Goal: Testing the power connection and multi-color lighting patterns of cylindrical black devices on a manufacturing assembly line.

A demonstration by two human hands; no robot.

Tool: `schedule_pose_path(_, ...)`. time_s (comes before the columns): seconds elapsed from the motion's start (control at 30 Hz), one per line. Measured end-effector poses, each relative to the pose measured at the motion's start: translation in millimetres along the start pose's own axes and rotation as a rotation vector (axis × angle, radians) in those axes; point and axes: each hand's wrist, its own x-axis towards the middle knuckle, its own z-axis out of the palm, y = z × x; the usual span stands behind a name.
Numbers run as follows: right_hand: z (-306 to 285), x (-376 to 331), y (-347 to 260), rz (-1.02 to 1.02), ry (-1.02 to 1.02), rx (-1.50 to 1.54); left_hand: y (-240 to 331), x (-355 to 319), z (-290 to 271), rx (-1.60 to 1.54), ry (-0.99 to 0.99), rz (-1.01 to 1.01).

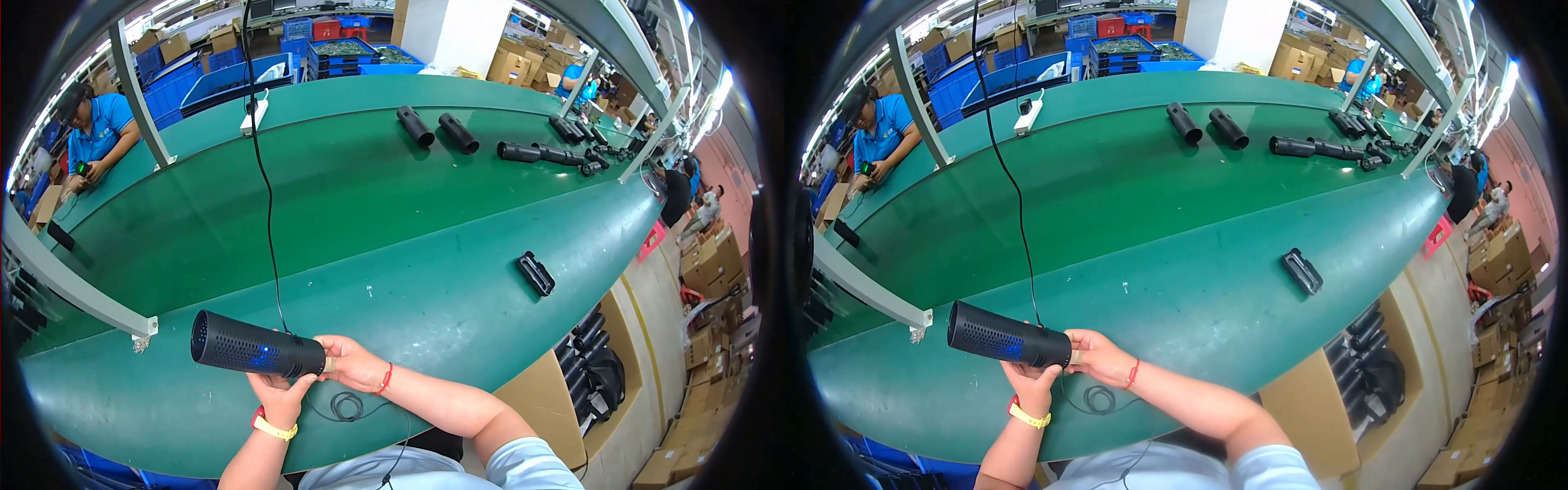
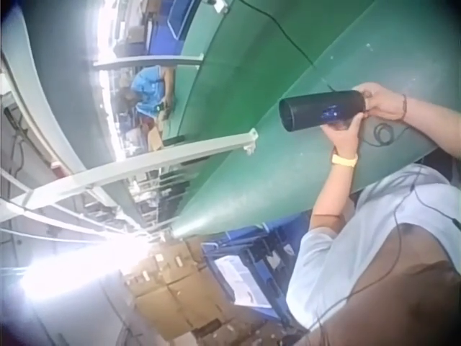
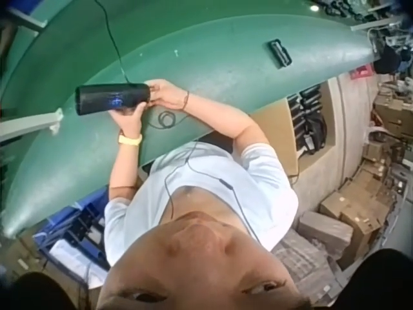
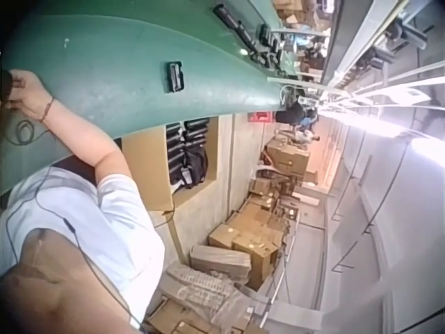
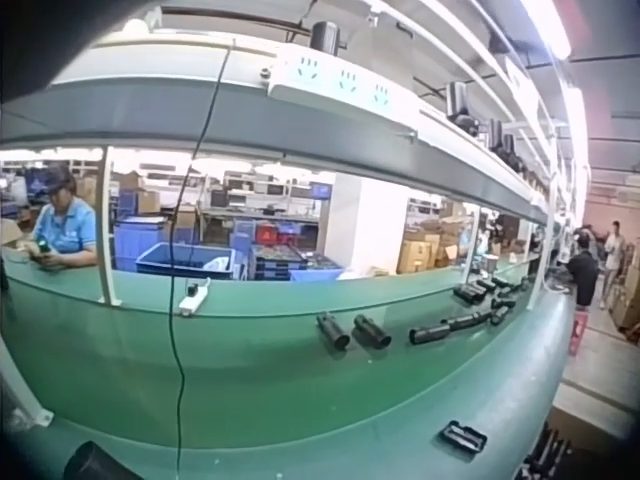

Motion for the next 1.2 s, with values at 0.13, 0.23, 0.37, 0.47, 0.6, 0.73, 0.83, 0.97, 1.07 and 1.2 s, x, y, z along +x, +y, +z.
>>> schedule_pose_path(0.13, 16, -4, 12, -0.277, 0.101, -0.282, -8, -4, -11, -0.010, 0.048, -0.048)
schedule_pose_path(0.23, 11, -2, 14, -0.298, 0.113, -0.313, 0, -4, -11, -0.005, 0.088, -0.068)
schedule_pose_path(0.37, -1, 3, 12, -0.026, 0.022, -0.002, 11, 1, -5, 0.348, -0.147, 0.080)
schedule_pose_path(0.47, 1, 1, -3, 0.106, -0.073, 0.139, 21, 15, 2, 0.566, -0.268, 0.271)
schedule_pose_path(0.6, -13, -3, -3, 0.208, -0.179, 0.189, 15, 17, -7, 0.395, -0.389, 0.545)
schedule_pose_path(0.73, -13, -4, -2, 0.223, -0.190, 0.105, 14, 16, -13, 0.305, -0.456, 0.676)
schedule_pose_path(0.83, -16, -9, -2, 0.156, -0.235, 0.023, 15, 12, -11, 0.355, -0.502, 0.681)
schedule_pose_path(0.97, 5, -11, -9, 0.221, -0.009, -0.020, 13, 16, -17, 0.404, -0.493, 0.689)
schedule_pose_path(1.07, 11, -8, -9, 0.225, 0.014, -0.016, 11, 13, -22, 0.411, -0.473, 0.616)
schedule_pose_path(1.2, 12, -5, -12, 0.149, -0.128, 0.037, 7, 13, -22, 0.359, -0.445, 0.403)
